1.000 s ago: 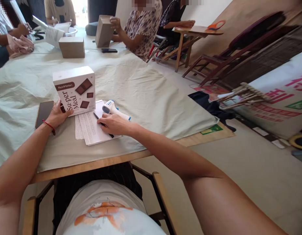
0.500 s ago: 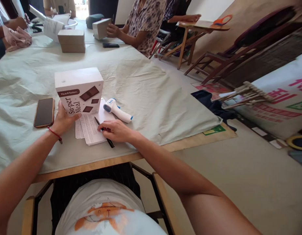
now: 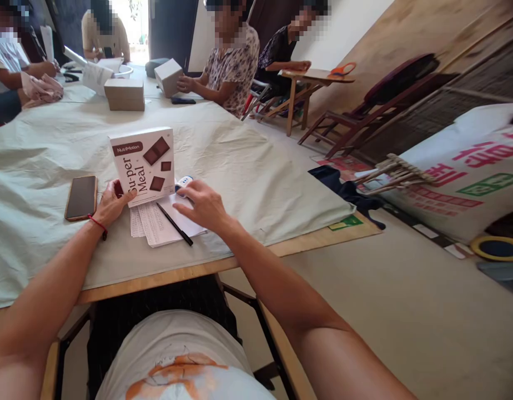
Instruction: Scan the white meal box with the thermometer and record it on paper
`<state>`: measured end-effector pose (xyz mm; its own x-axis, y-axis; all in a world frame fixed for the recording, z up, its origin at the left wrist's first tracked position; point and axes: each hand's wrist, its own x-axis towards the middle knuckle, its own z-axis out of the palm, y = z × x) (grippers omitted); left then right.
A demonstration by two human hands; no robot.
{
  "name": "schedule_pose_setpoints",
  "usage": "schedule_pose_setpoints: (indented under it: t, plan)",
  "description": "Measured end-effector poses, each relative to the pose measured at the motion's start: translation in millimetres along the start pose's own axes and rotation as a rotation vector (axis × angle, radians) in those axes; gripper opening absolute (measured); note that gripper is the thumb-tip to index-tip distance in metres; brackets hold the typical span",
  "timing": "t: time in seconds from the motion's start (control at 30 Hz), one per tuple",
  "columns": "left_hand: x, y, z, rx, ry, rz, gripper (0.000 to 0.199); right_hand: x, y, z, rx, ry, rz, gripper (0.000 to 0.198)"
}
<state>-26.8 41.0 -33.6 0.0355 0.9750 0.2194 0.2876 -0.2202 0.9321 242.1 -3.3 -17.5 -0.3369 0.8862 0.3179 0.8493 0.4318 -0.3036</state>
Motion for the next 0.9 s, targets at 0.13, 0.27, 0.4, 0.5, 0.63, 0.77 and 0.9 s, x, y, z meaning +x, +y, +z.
schedule_pose_setpoints:
  t: [0.13, 0.27, 0.4, 0.5, 0.63, 0.77, 0.9]
  plan:
    - [-1.0, 5.8, 1.2, 0.003, -0.017, 0.041, 0.067, 18.4, 9.9, 1.0, -0.123, -0.136, 0.367, 0.053]
    - [-1.1, 5.0, 0.7, 0.045, -0.038, 0.094, 0.068, 24.3, 18.1, -1.6, 0.133, -0.048, 0.445, 0.037]
    - [-1.2, 1.2, -0.5, 0.123, -0.039, 0.138, 0.070, 20.3, 3.1, -5.0, 0.411, 0.138, 0.305, 0.034]
    - [-0.9, 0.9, -2.3, 0.189, -0.042, 0.163, 0.069, 17.9, -24.1, 5.3, 1.038, 0.127, 0.196, 0.030]
    - [-0.3, 2.5, -3.7, 0.252, -0.046, 0.184, 0.067, 15.9, -47.3, 22.6, 1.208, 0.064, 0.272, 0.024]
    - [-1.2, 1.7, -2.6, 0.247, -0.038, 0.187, 0.061, 5.1, -42.8, 11.1, 1.108, 0.097, 0.331, 0.022]
    - [-2.6, -0.8, -2.8, 0.197, -0.032, 0.158, 0.053, 0.4, -55.3, -32.2, 1.262, 0.255, 0.211, 0.024]
